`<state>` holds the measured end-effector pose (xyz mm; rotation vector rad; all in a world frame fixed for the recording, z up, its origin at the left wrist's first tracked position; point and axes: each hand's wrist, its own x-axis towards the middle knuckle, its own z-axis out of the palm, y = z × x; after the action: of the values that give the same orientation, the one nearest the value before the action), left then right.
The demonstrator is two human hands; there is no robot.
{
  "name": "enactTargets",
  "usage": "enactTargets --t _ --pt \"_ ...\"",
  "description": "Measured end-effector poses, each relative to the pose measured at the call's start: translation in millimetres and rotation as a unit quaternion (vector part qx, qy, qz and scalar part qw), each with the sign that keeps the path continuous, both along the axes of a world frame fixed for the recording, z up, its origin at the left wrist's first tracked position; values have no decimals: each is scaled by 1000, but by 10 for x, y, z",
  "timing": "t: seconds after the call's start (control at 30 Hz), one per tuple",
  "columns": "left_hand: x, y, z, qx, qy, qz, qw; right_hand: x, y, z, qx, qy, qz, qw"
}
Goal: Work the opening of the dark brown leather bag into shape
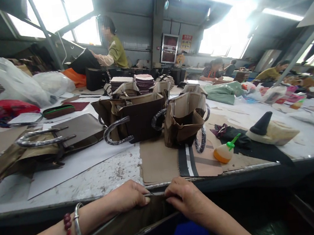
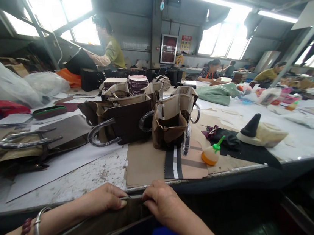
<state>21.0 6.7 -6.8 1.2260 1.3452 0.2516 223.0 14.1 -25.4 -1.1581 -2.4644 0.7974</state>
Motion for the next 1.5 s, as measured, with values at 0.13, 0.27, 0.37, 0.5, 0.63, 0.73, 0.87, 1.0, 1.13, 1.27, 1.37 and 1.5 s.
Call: enactTargets --t 0.13,0.27,0.37,0.5,0.63,0.73,0.87,1.0,1.13,1.27,1.37,1.5 --pt "-18 -7 -43 1 -9 1 1000 15 0 3 -27 38 14 999" --pt "-20 -12 -65 2 -21 -4 1000 8 3 26 -47 44 15 998" --pt "-7 -25 -54 6 -17 -12 1000 -9 6 32 -55 28 -6 998" --pt "12 -37 -45 15 0 -19 1000 -35 11 32 -41 9 -9 999" --pt "22 -39 -45 11 7 -10 1000 -34 6 44 -37 19 33 999" --pt "27 -44 -18 8 4 -14 1000 -28 -13 59 -26 12 35 999" --pt "36 -58 55 18 -2 -37 999 -44 -29 64 31 -22 1 999" --pt "32 -77 95 12 -5 -41 999 -53 3 39 40 -62 -36 997" --pt "0 -81 62 2 -27 -30 999 -3 34 14 20 -32 -94 995" --pt "-30 -66 8 -12 -44 -34 998 77 38 8 -88 -4 -83 993" --pt "-36 -47 -27 -12 -45 -37 998 114 55 -3 -167 -11 -65 984" --pt "-38 -11 -75 -16 -47 -37 998 133 93 -34 -171 -22 -62 983"
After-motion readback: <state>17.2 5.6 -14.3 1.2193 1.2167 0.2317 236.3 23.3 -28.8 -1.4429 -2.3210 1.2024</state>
